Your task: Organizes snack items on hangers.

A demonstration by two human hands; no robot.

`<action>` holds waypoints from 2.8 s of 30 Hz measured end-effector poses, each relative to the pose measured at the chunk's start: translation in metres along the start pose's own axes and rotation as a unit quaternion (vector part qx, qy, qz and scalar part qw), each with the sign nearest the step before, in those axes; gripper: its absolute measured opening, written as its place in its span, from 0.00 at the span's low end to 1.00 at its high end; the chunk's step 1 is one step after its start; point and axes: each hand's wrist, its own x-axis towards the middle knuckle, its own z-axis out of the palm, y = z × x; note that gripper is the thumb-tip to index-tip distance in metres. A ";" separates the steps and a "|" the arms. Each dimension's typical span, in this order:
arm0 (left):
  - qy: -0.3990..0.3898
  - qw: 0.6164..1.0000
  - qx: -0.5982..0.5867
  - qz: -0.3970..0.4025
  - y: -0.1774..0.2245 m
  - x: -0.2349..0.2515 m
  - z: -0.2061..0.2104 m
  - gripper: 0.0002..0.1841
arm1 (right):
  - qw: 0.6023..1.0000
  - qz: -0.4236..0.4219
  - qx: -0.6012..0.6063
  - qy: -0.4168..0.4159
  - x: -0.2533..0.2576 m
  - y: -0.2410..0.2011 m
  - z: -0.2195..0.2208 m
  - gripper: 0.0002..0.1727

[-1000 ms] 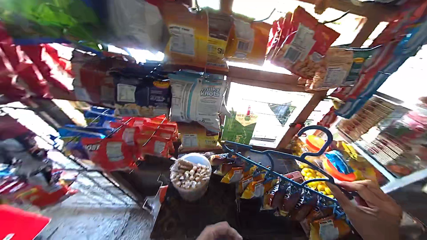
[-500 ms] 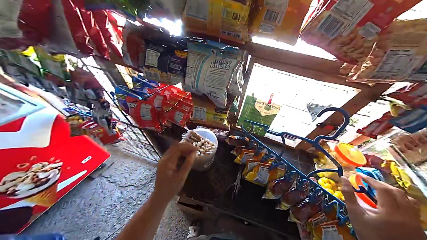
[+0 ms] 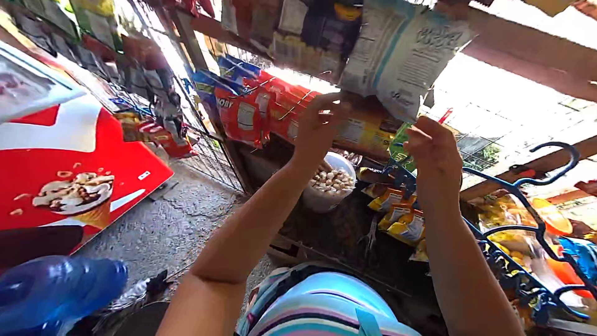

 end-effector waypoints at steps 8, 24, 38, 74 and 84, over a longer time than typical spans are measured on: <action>-0.037 0.999 -0.027 -0.013 -0.001 0.016 0.004 0.17 | 0.997 0.036 0.058 0.043 0.039 -0.010 0.030 0.23; -0.216 0.973 -0.036 0.069 0.018 -0.050 -0.025 0.05 | 0.981 -0.062 0.183 0.036 -0.042 -0.029 0.023 0.06; -0.198 0.910 0.150 0.332 0.182 0.073 -0.006 0.03 | 0.963 -0.257 -0.077 0.014 0.106 -0.155 -0.058 0.09; -0.172 0.939 0.236 0.180 0.229 0.137 0.015 0.05 | 0.975 -0.178 -0.129 0.007 0.197 -0.195 -0.050 0.07; -0.174 0.943 0.223 0.177 0.225 0.137 0.016 0.03 | 0.977 -0.163 -0.139 0.004 0.193 -0.192 -0.053 0.06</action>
